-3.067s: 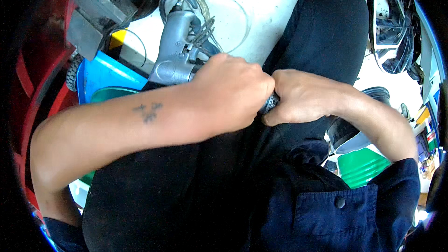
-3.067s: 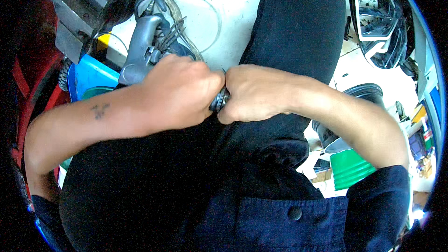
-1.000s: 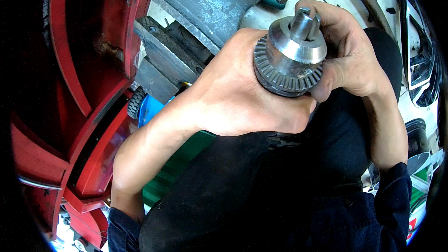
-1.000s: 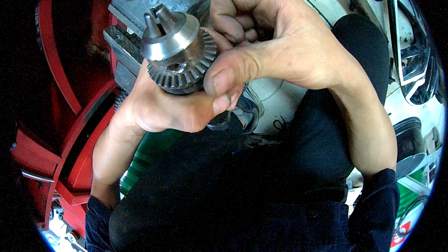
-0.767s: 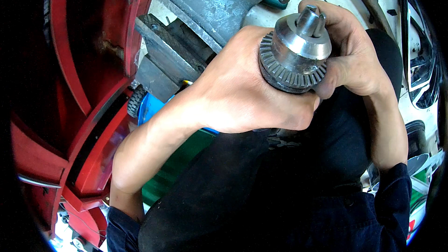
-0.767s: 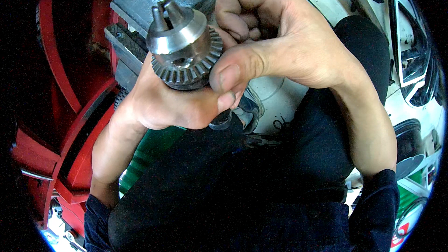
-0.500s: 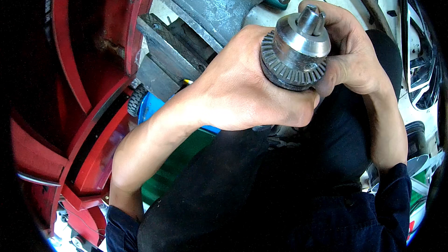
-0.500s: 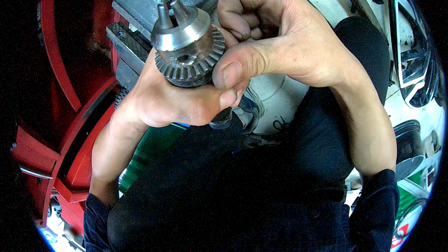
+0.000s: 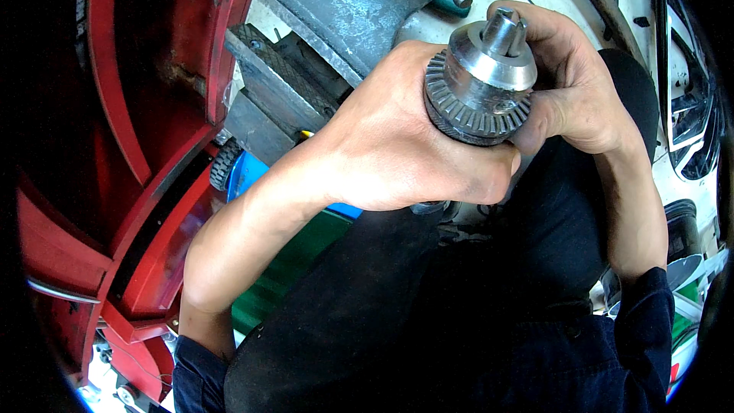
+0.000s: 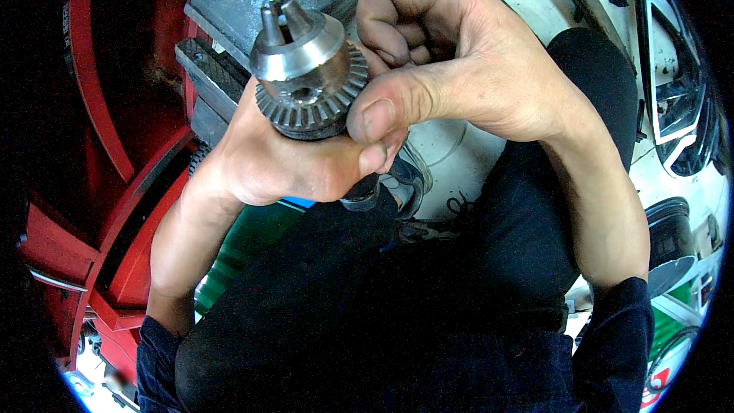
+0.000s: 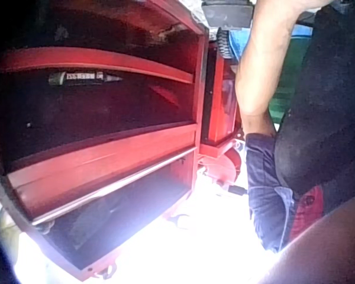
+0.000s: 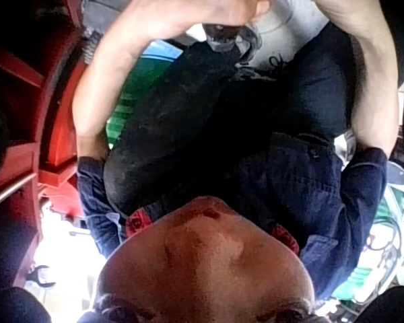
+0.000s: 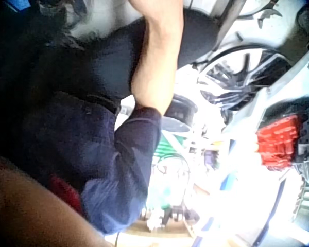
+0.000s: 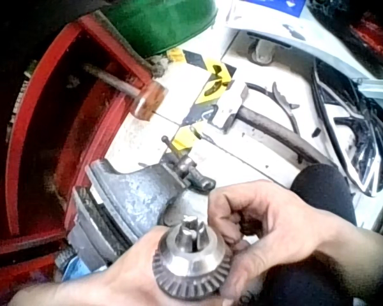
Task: The person uses a hammer and punch to remove a gear from a shaft clamped in a bench vise. They then inspect the removed gear and shaft assembly by hand.
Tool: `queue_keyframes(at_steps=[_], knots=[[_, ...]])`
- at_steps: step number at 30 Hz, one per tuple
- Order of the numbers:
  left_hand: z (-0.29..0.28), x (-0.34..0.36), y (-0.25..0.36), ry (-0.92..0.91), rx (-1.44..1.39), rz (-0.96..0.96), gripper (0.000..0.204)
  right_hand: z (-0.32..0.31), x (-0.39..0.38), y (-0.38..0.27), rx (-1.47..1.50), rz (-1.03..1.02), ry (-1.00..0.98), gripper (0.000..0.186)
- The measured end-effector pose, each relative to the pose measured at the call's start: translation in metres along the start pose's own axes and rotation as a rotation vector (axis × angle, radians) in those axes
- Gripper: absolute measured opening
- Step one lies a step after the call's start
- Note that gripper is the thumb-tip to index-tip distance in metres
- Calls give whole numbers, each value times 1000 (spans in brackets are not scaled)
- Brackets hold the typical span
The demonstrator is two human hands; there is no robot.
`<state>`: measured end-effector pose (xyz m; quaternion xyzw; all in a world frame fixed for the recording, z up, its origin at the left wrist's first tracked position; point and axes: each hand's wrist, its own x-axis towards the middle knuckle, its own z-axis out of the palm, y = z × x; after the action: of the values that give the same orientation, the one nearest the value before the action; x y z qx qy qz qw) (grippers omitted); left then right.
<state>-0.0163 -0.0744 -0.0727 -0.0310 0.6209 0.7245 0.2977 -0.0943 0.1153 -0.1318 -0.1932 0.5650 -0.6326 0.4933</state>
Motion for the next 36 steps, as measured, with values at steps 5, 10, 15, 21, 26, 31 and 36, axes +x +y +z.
queue_keyframes(at_steps=[5, 10, 15, 21, 26, 31, 36], knots=[[0, 0, 0, -2, 10, 11, 18, -1, 0, 0, 1, 8, -3, 88], [3, 0, 0, 25, -28, 15, 19, -2, 0, -1, 0, 19, -6, 87], [1, 0, 4, 1, 51, -4, 21, -3, 0, -2, 5, 26, -13, 86], [3, 1, -3, 30, -13, 38, 20, -3, 1, -3, 3, 37, -16, 85], [1, -1, -2, 20, 48, 9, 21, -3, 0, -4, 4, 45, -19, 84], [5, 1, 2, 70, -2, -59, 18, -4, 1, -5, 6, 53, -22, 83], [1, 0, 3, 16, 45, 13, 19, -4, 0, -6, 11, 61, -24, 82]])
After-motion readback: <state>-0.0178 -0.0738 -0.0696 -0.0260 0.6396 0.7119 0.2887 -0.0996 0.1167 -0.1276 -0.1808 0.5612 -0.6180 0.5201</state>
